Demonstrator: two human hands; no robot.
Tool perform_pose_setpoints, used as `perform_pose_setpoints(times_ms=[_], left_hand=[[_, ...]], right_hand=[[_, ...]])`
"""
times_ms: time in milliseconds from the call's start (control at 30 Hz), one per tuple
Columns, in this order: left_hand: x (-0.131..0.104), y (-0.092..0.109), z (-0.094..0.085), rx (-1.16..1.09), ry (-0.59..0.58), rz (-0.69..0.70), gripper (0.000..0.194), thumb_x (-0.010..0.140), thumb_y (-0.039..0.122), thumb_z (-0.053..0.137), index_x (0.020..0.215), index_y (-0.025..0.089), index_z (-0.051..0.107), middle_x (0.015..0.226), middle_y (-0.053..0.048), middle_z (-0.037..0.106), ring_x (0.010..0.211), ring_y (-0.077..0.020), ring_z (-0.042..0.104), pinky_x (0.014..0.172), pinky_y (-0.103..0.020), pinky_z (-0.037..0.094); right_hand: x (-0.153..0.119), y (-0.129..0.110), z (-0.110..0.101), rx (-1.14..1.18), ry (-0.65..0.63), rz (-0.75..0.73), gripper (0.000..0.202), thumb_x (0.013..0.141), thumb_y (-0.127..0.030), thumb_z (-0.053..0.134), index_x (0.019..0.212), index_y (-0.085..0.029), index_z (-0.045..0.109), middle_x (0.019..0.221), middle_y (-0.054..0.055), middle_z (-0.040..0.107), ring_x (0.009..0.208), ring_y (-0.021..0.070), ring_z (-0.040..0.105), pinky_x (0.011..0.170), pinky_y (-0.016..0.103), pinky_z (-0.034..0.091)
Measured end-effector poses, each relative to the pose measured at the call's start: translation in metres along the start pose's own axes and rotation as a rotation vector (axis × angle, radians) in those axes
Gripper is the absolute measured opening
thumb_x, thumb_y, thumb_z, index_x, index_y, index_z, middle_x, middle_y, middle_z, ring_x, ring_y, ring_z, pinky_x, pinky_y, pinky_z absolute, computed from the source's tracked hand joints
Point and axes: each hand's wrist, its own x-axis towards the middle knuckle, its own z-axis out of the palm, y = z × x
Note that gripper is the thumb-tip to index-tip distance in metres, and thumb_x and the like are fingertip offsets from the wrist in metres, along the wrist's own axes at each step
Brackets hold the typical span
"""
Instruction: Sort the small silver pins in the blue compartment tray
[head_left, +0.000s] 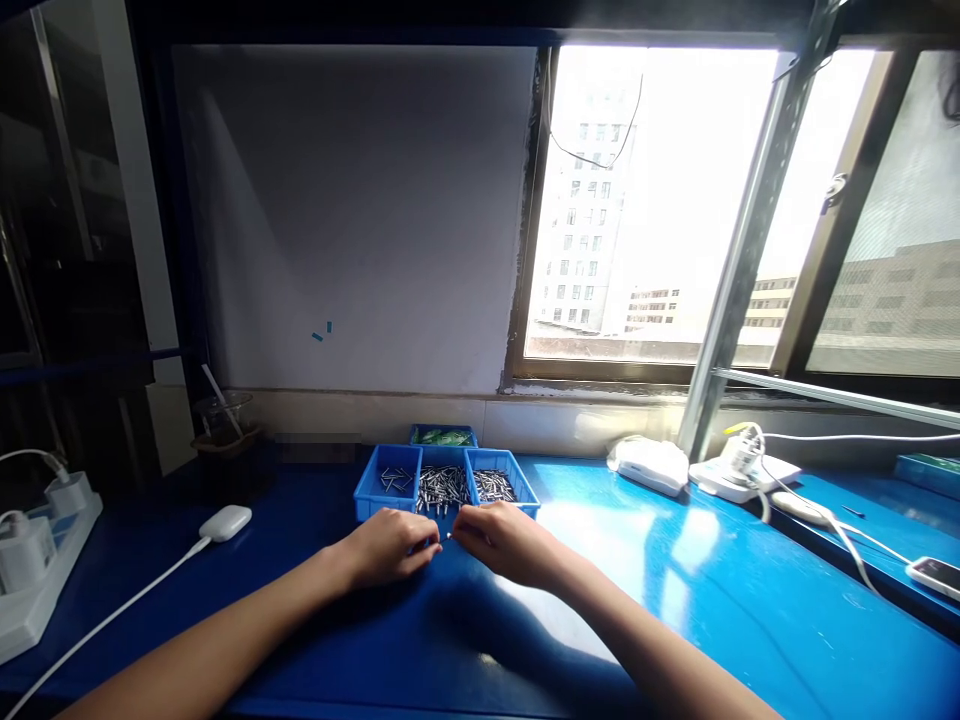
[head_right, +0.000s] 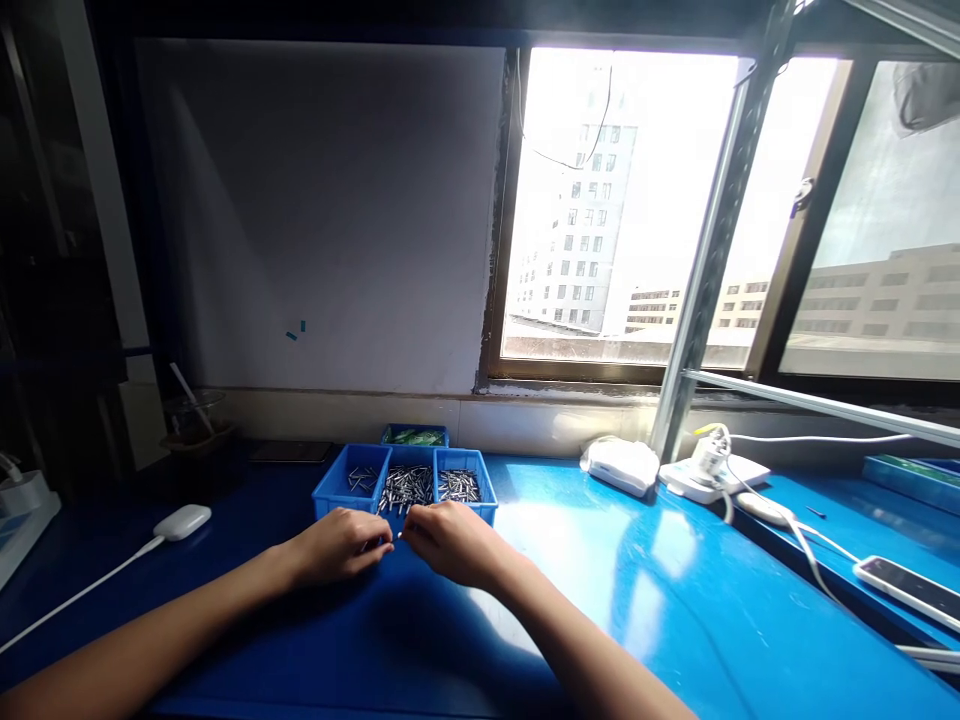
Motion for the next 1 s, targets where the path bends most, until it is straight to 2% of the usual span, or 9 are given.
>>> perform_pose_setpoints(times_ms=[100,300,467,700,833,1000], left_hand=[[0.000,0.000,-0.001,-0.011,0.035,0.005,0.012,0.088,0.020,0.051,0.084,0.017,0.062,0.076,-0.001,0.065,0.066,-0.0148,0.059,0.061,-0.023,0.041],[0.001,0.004,-0.005,-0.105,0.133,0.017,0.016,0.090,0.026,0.053,0.084,0.016,0.063,0.073,-0.001,0.061,0.064,-0.0129,0.056,0.060,-0.021,0.042],[0.003,-0.001,-0.001,-0.146,0.144,0.076,0.011,0.087,0.023,0.059,0.092,0.016,0.065,0.083,-0.004,0.065,0.075,-0.0155,0.060,0.068,-0.022,0.045],[0.005,-0.006,0.002,-0.278,0.182,0.124,0.014,0.089,0.023,0.058,0.094,0.016,0.069,0.083,-0.005,0.068,0.077,-0.0161,0.062,0.071,-0.024,0.048],[0.006,-0.003,-0.001,-0.413,0.183,0.098,0.017,0.089,0.025,0.056,0.095,0.016,0.070,0.084,-0.005,0.070,0.076,-0.0154,0.062,0.069,-0.024,0.048],[0.006,0.004,-0.002,-0.534,0.143,0.002,0.013,0.084,0.024,0.061,0.089,0.016,0.070,0.086,-0.004,0.070,0.076,-0.0149,0.064,0.064,-0.021,0.047]], right_hand=[[0.000,0.003,0.002,-0.028,-0.014,0.035,0.020,0.089,-0.021,0.046,0.082,-0.019,0.064,0.070,0.004,0.065,0.061,0.0159,0.056,0.056,0.027,0.036],[0.000,0.003,0.008,-0.017,-0.125,0.007,0.023,0.091,-0.024,0.046,0.079,-0.018,0.064,0.067,0.003,0.064,0.060,0.0148,0.056,0.055,0.024,0.036],[0.002,0.002,0.012,0.138,-0.120,0.008,0.025,0.093,-0.024,0.043,0.079,-0.017,0.063,0.065,0.001,0.064,0.058,0.0129,0.057,0.057,0.022,0.039],[0.001,0.006,0.013,0.260,-0.092,-0.014,0.028,0.094,-0.029,0.043,0.078,-0.017,0.063,0.062,0.000,0.063,0.055,0.0117,0.055,0.056,0.021,0.040],[0.002,0.010,0.015,0.295,-0.072,-0.007,0.027,0.093,-0.029,0.044,0.080,-0.017,0.065,0.064,0.001,0.064,0.057,0.0117,0.057,0.057,0.021,0.041],[0.004,0.011,0.017,0.149,-0.104,0.027,0.025,0.091,-0.027,0.049,0.076,-0.017,0.066,0.063,0.000,0.064,0.055,0.0118,0.056,0.053,0.021,0.038]])
